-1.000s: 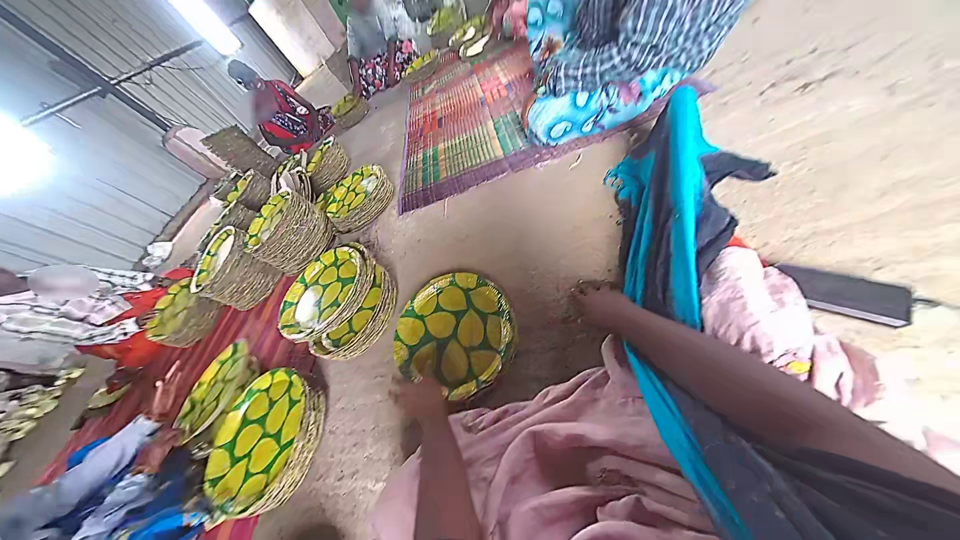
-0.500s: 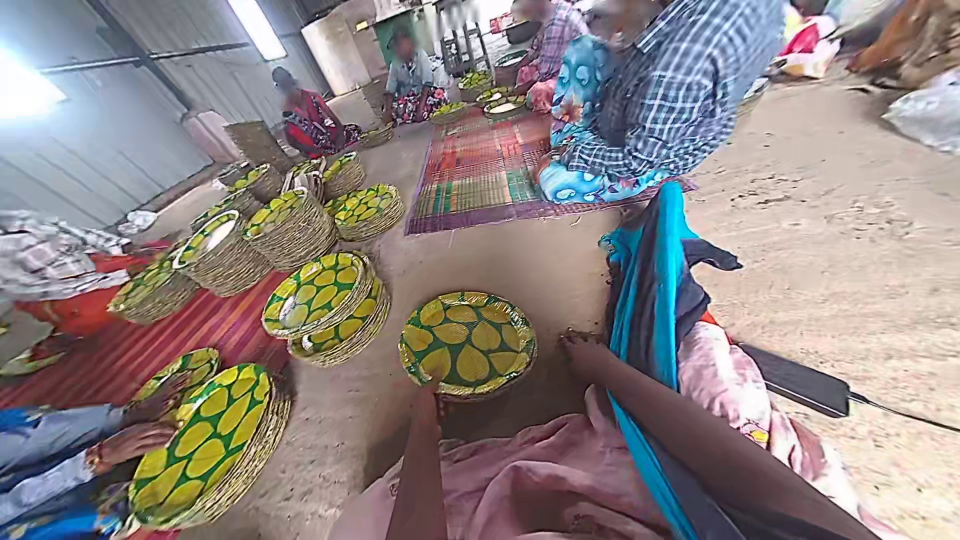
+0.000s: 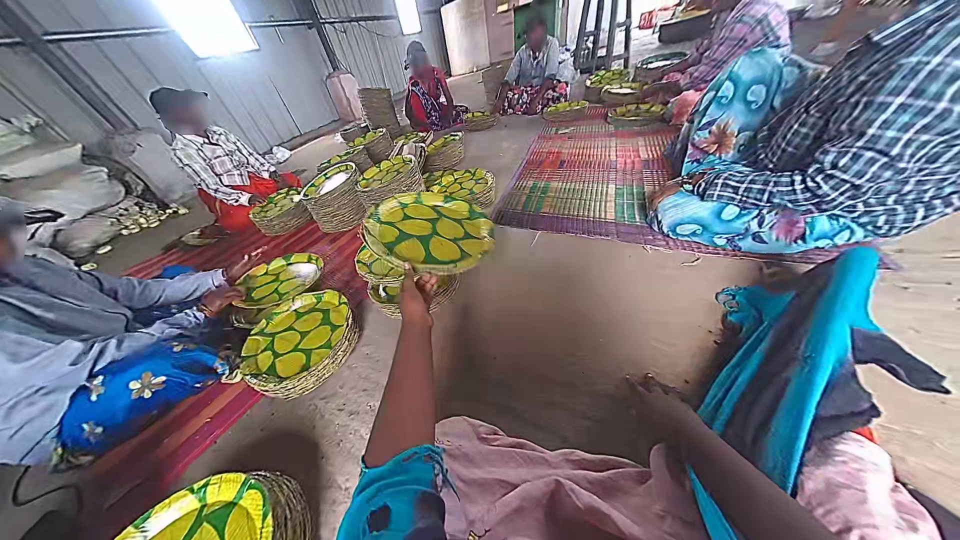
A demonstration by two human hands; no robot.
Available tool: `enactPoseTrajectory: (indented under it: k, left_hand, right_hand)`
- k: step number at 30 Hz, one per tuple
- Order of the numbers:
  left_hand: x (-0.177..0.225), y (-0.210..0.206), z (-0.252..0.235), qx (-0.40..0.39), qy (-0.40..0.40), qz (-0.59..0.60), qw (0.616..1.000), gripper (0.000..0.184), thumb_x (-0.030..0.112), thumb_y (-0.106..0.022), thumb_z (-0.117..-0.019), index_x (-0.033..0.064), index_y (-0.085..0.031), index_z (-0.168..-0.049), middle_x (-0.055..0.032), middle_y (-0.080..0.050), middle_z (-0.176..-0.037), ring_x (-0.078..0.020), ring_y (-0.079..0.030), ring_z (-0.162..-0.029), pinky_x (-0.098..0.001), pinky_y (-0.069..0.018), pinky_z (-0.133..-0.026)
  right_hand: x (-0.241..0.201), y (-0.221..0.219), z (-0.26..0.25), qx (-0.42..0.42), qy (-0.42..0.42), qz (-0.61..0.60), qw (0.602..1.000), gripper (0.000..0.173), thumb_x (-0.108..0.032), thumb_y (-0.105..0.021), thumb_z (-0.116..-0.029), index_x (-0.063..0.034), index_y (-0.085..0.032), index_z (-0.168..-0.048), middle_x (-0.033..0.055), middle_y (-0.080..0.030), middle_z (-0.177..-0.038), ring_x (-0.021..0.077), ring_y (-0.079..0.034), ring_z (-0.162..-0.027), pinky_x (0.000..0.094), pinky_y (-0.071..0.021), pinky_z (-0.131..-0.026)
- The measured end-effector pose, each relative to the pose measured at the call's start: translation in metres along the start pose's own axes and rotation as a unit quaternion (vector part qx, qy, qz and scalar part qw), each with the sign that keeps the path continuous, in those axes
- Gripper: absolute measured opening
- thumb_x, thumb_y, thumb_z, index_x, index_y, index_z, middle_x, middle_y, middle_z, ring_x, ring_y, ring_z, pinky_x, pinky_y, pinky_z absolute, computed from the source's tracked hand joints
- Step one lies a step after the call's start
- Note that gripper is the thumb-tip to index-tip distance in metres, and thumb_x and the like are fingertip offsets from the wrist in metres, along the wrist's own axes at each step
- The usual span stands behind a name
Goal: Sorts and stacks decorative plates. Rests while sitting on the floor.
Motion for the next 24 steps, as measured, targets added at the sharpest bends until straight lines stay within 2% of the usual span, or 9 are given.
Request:
enactPoseTrajectory:
  k: [2, 4, 7, 9, 11, 12, 17, 21, 24]
  left_hand:
    - [0.003, 0.005, -0.001, -0.005, -0.009, 0.005, 1.0, 0.053, 0.042, -0.036, -0.1128, -0.0033, -0.046, -0.139, -0.0168, -0.068, -0.101, -0.0201, -0.069, -0.085, -0.0331, -0.0578, -0.08]
    - [-0.016, 0.011, 0.017, -0.038, -0.019, -0.021, 0.999, 0.042, 0.031, -0.035, -0.1144, -0.0029, -0.047, -0.137, -0.0101, -0.065, -0.088, -0.0153, -0.067, -0.074, -0.0311, -0.0585, -0.073]
    - [-0.095, 0.04, 0.051, -0.119, 0.041, -0.182, 0.975, 0.041, 0.024, -0.035, -0.1138, -0.0065, -0.052, -0.134, -0.0094, -0.066, -0.082, -0.0149, -0.064, -0.066, -0.032, -0.0577, -0.067]
    - [-0.158, 0.06, 0.071, -0.232, 0.158, -0.443, 0.851, 0.045, 0.03, -0.038, -0.114, -0.0042, -0.053, -0.139, -0.0196, -0.068, -0.116, -0.0258, -0.067, -0.096, -0.0405, -0.0532, -0.088]
    - [-0.201, 0.068, 0.087, -0.422, 0.177, -0.637, 0.62, 0.055, 0.038, -0.055, -0.1076, 0.007, -0.048, -0.152, -0.0207, -0.054, -0.15, -0.0336, -0.053, -0.139, -0.0544, -0.0388, -0.117]
    - [-0.207, 0.064, 0.094, -0.465, 0.15, -0.681, 0.545, 0.059, 0.041, -0.061, -0.1035, 0.0154, -0.047, -0.155, -0.0181, -0.052, -0.153, -0.0349, -0.048, -0.143, -0.0593, -0.0355, -0.119]
    - [-0.204, 0.022, 0.115, -0.465, 0.144, -0.606, 0.629, 0.056, 0.038, -0.052, -0.1088, 0.0124, -0.042, -0.157, -0.0189, -0.052, -0.152, -0.0324, -0.053, -0.139, -0.0519, -0.039, -0.117]
    - [-0.234, 0.025, 0.129, -0.51, 0.083, -0.718, 0.466, 0.058, 0.044, -0.052, -0.1069, 0.0108, -0.048, -0.154, -0.0178, -0.054, -0.151, -0.0344, -0.049, -0.143, -0.0596, -0.0354, -0.118]
    - [-0.237, 0.027, 0.137, -0.499, 0.052, -0.759, 0.415, 0.059, 0.044, -0.055, -0.1057, 0.0175, -0.044, -0.157, -0.0127, -0.047, -0.159, -0.0312, -0.042, -0.149, -0.0571, -0.0328, -0.122]
  right_hand:
    - [-0.001, 0.001, 0.001, 0.007, -0.007, 0.006, 1.0, 0.079, -0.028, -0.067, -0.0985, -0.021, -0.026, -0.165, 0.0251, -0.021, -0.169, 0.0579, -0.032, -0.146, 0.072, -0.0406, -0.106]
    - [-0.001, 0.001, 0.0, 0.006, -0.02, 0.022, 1.0, 0.078, -0.03, -0.066, -0.0987, -0.0205, -0.026, -0.165, 0.0264, -0.024, -0.167, 0.0581, -0.033, -0.144, 0.071, -0.0429, -0.104]
    - [-0.005, -0.001, -0.003, -0.003, -0.035, 0.018, 0.999, 0.076, -0.025, -0.062, -0.1009, -0.0187, -0.023, -0.166, 0.0277, -0.022, -0.167, 0.0583, -0.033, -0.145, 0.0708, -0.0427, -0.104]
    - [-0.006, 0.001, -0.002, 0.001, -0.039, 0.017, 0.999, 0.078, -0.027, -0.063, -0.0998, -0.0167, -0.023, -0.165, 0.0289, -0.022, -0.167, 0.0575, -0.035, -0.144, 0.0701, -0.0423, -0.105]
    - [-0.007, -0.003, 0.002, -0.003, -0.038, 0.023, 0.999, 0.08, -0.028, -0.063, -0.0996, -0.0151, -0.02, -0.166, 0.0295, -0.02, -0.167, 0.0576, -0.035, -0.143, 0.0698, -0.0428, -0.105]
    - [-0.007, -0.002, 0.003, -0.004, -0.039, 0.022, 0.999, 0.08, -0.028, -0.063, -0.0998, -0.0146, -0.02, -0.166, 0.0296, -0.019, -0.167, 0.0579, -0.035, -0.144, 0.07, -0.0422, -0.105]
    - [-0.007, 0.002, 0.004, -0.005, -0.032, 0.002, 0.999, 0.08, -0.039, -0.064, -0.1001, -0.0177, -0.023, -0.166, 0.0267, -0.016, -0.169, 0.0557, -0.029, -0.148, 0.0697, -0.0392, -0.108]
    - [-0.002, 0.001, 0.006, -0.002, -0.027, -0.012, 1.0, 0.075, -0.039, -0.061, -0.1014, -0.0191, -0.026, -0.165, 0.0244, -0.017, -0.17, 0.0546, -0.026, -0.15, 0.0699, -0.0382, -0.11]
    - [-0.004, 0.001, 0.006, 0.001, -0.02, -0.02, 1.0, 0.074, -0.036, -0.061, -0.1014, -0.0182, -0.027, -0.165, 0.0256, -0.017, -0.17, 0.0556, -0.027, -0.149, 0.0707, -0.0376, -0.109]
Point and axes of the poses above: each hand's wrist, its own z-axis away from the middle knuckle, its own y-axis out of the back of the hand, x = y × z, the point moved 10 cm from there along -z, towards the middle knuckle
